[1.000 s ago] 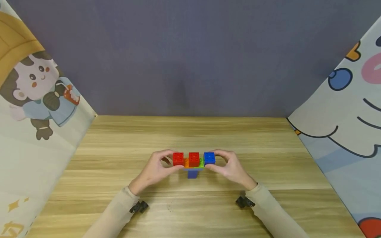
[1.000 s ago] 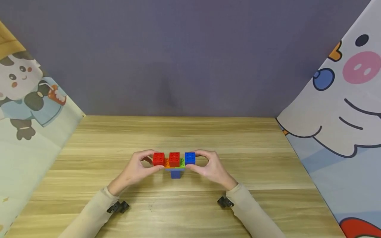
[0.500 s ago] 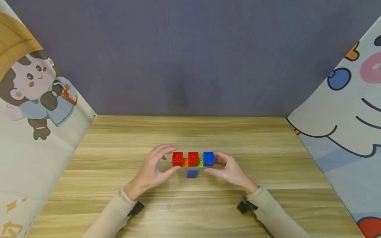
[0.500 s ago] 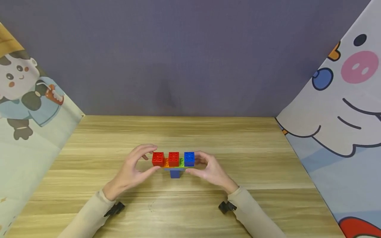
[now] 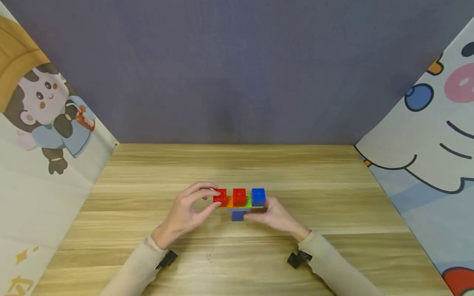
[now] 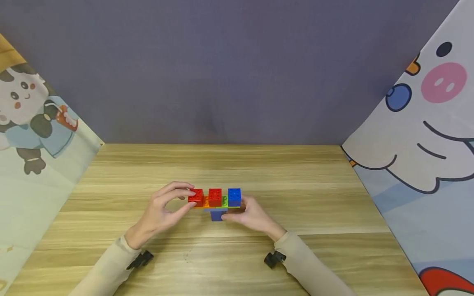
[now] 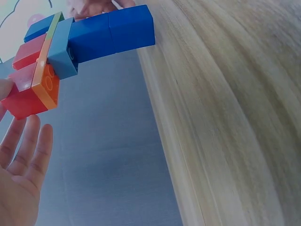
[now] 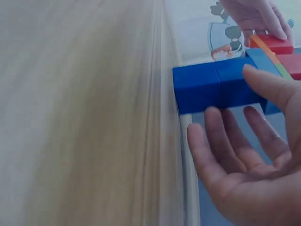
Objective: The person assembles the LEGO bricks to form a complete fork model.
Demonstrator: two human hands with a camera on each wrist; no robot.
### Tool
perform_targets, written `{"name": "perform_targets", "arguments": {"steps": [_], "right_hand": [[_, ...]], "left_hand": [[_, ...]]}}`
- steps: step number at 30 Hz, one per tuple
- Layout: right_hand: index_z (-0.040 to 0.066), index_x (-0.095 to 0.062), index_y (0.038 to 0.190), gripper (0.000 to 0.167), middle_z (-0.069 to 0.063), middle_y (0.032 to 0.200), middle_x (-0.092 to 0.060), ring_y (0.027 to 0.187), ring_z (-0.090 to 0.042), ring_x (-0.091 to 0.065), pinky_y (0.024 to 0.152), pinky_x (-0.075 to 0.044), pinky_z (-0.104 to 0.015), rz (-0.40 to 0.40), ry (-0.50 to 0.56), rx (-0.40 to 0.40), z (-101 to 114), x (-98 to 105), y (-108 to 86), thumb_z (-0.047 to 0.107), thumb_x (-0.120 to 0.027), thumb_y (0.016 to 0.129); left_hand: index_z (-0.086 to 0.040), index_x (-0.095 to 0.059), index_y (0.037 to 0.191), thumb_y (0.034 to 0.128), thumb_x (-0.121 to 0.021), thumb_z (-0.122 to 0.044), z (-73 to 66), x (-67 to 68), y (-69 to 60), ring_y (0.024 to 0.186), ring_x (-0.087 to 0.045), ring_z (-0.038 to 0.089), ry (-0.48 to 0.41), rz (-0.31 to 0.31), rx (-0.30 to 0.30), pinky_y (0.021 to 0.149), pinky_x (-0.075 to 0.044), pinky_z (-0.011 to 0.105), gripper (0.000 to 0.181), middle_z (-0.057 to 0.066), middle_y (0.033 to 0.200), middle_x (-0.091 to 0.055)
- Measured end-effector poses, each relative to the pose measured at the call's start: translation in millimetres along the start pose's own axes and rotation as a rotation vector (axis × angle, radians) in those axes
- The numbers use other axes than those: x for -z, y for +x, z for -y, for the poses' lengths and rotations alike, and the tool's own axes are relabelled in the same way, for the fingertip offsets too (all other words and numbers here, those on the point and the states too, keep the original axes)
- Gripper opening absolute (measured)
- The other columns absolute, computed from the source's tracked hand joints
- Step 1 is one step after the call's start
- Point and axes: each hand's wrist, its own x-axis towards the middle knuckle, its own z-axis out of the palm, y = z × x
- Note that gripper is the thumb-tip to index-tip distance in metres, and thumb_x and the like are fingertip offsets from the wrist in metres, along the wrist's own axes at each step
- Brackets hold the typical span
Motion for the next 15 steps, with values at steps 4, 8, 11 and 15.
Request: {"name": "perform_targets", "arguments": {"steps": [4, 8, 11, 15], "right_hand": [[0.006, -0.070, 0.132, 0.042, -0.014, 0.125, -0.078, 0.105, -0.014, -0.076, 0.092, -0.061, -0.027, -0.005, -0.002, -0.010, -0.2, -5.1, 6.1, 0.013, -0.083, 0.093], [0.004, -0.069, 0.133, 0.043, -0.017, 0.126, -0.077, 0.105, -0.011, -0.076, 0.092, -0.061, -0.026, -0.010, 0.000, 0.002, -1.3, -6.7, 8.4, 0.011, -0.083, 0.093], [0.005, -0.069, 0.134, 0.044, -0.016, 0.127, -0.077, 0.105, -0.011, -0.076, 0.092, -0.061, -0.026, -0.015, -0.013, 0.008, -2.5, -6.8, 8.9, 0.013, -0.083, 0.094], [0.007, -0.068, 0.136, 0.046, -0.014, 0.129, -0.076, 0.107, -0.015, -0.076, 0.094, -0.061, -0.026, -0.025, -0.023, 0.028, -3.1, -7.2, 9.0, 0.014, -0.083, 0.094]], "left_hand": [[-0.010, -0.080, 0.111, 0.0866, -0.087, -0.006, 1.7, 0.8, -0.9, 0.101, -0.072, 0.023, -0.008, -0.005, -0.003, 0.074, -0.062, 0.030, 0.026, 0.010, 0.118, -0.075], [-0.010, -0.080, 0.110, 0.0885, -0.086, -0.008, 2.8, 0.4, -0.9, 0.100, -0.073, 0.023, -0.017, -0.010, -0.008, 0.074, -0.062, 0.030, 0.023, 0.010, 0.117, -0.076], [-0.010, -0.080, 0.110, 0.0875, -0.086, -0.006, 2.7, 0.2, -0.5, 0.100, -0.073, 0.024, -0.021, -0.010, -0.004, 0.074, -0.063, 0.032, 0.023, 0.011, 0.117, -0.076], [-0.009, -0.080, 0.110, 0.0837, -0.087, 0.000, 3.7, 0.3, 1.6, 0.102, -0.073, 0.024, -0.029, -0.015, 0.014, 0.075, -0.064, 0.031, 0.028, 0.011, 0.118, -0.076]]}}
